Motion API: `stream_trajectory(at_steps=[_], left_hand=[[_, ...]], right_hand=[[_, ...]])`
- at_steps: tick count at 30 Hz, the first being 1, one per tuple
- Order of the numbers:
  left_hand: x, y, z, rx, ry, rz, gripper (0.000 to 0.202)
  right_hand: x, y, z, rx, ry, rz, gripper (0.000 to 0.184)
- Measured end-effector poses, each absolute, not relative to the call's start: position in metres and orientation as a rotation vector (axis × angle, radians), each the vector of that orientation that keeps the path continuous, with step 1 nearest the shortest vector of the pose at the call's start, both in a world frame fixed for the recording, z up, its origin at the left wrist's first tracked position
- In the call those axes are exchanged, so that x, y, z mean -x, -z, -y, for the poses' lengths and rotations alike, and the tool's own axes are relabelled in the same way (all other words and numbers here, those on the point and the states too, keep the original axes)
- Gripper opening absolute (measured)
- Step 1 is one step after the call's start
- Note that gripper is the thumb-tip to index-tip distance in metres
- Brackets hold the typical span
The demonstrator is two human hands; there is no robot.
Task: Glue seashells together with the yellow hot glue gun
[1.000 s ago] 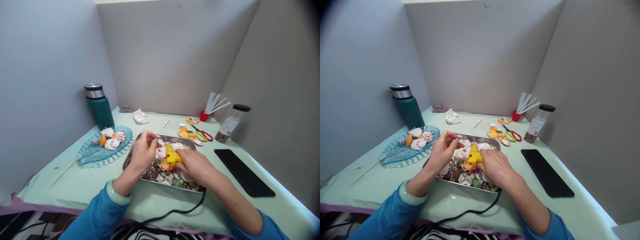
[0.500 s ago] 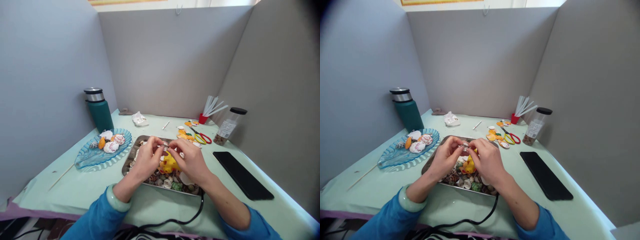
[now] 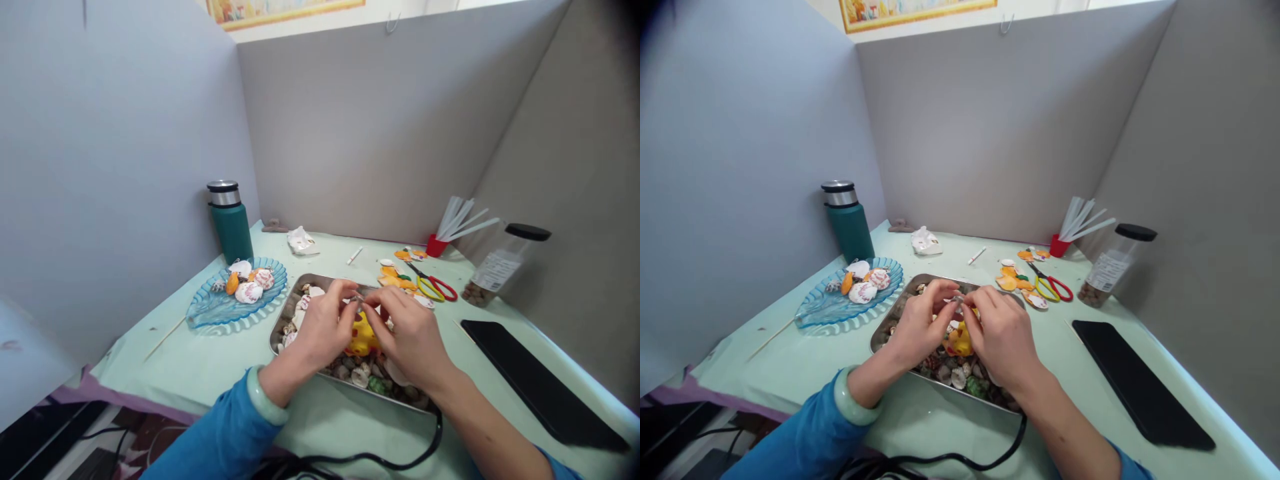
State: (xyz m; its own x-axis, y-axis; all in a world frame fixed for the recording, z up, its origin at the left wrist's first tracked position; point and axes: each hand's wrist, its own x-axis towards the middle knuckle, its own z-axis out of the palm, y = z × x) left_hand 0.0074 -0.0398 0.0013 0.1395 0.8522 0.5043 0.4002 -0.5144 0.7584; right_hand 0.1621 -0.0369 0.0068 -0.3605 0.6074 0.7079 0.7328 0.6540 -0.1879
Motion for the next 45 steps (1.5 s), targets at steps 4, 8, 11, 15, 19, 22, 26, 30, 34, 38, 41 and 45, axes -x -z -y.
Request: stream_trajectory(at_steps=[4,8,11,15,19,22,26,30,34,38,41,45], left_hand=[[-0.0071,-0.0002,0.0377,-1.942,-1.353,-1.219,0.023],[-0.0063,-0.0006,0.0367,-1.933,-1.317,-1.233,0.021],[-0.0059,-0.0016,0.0369,-1.933,-1.311,-1.202,0.019],[-0.0055,-0.0019,0.0375,-1.951,-1.308,-1.191,0.018],[-0.0050,-0.0013,0.0382,-2.018,-1.299,-1.237,0.019],[-0.0046,-0.0012,0.0384,-2.107,-1.279,-1.296,0.019],[-0.0046,-0.0021,0.0382,-2.177,-1.257,-1.331,0.020],[-0.0052,-0.0032,0.0387,-2.209,-1.248,-1.334,0.020],[-0.0052,-0.0040,0.0396,-2.215,-1.269,-1.276,0.028],[-0.0044,-0.0036,0.0400,-2.179,-1.291,-1.310,0.029],[-0.0042,-0.0030,0.0403,-2.200,-1.283,-1.306,0.023],[-0.0041,-0.0028,0.0405,-2.205,-1.273,-1.340,0.018]], right_hand=[[-0.1622,-0.0056,0.0365,1.047,0.212,2.070,0.012],[-0.1623,-0.0051,0.0369,1.061,0.181,2.062,0.011],[-0.1624,-0.0044,0.0371,1.060,0.150,2.058,0.012],[-0.1624,-0.0034,0.0372,1.061,0.130,2.045,0.012],[-0.1623,-0.0035,0.0368,1.080,0.111,2.052,0.011],[-0.1625,-0.0031,0.0359,1.096,0.089,2.052,0.011],[-0.1630,-0.0009,0.0348,1.099,0.081,2.043,0.011],[-0.1635,0.0009,0.0348,1.100,0.084,2.050,0.009],[-0.1635,0.0006,0.0344,1.100,0.083,2.051,0.010],[-0.1634,0.0009,0.0331,1.061,0.070,2.027,0.011],[-0.1635,0.0022,0.0323,1.058,0.060,2.014,0.011],[-0.1643,0.0029,0.0323,1.037,0.043,2.024,0.011]])
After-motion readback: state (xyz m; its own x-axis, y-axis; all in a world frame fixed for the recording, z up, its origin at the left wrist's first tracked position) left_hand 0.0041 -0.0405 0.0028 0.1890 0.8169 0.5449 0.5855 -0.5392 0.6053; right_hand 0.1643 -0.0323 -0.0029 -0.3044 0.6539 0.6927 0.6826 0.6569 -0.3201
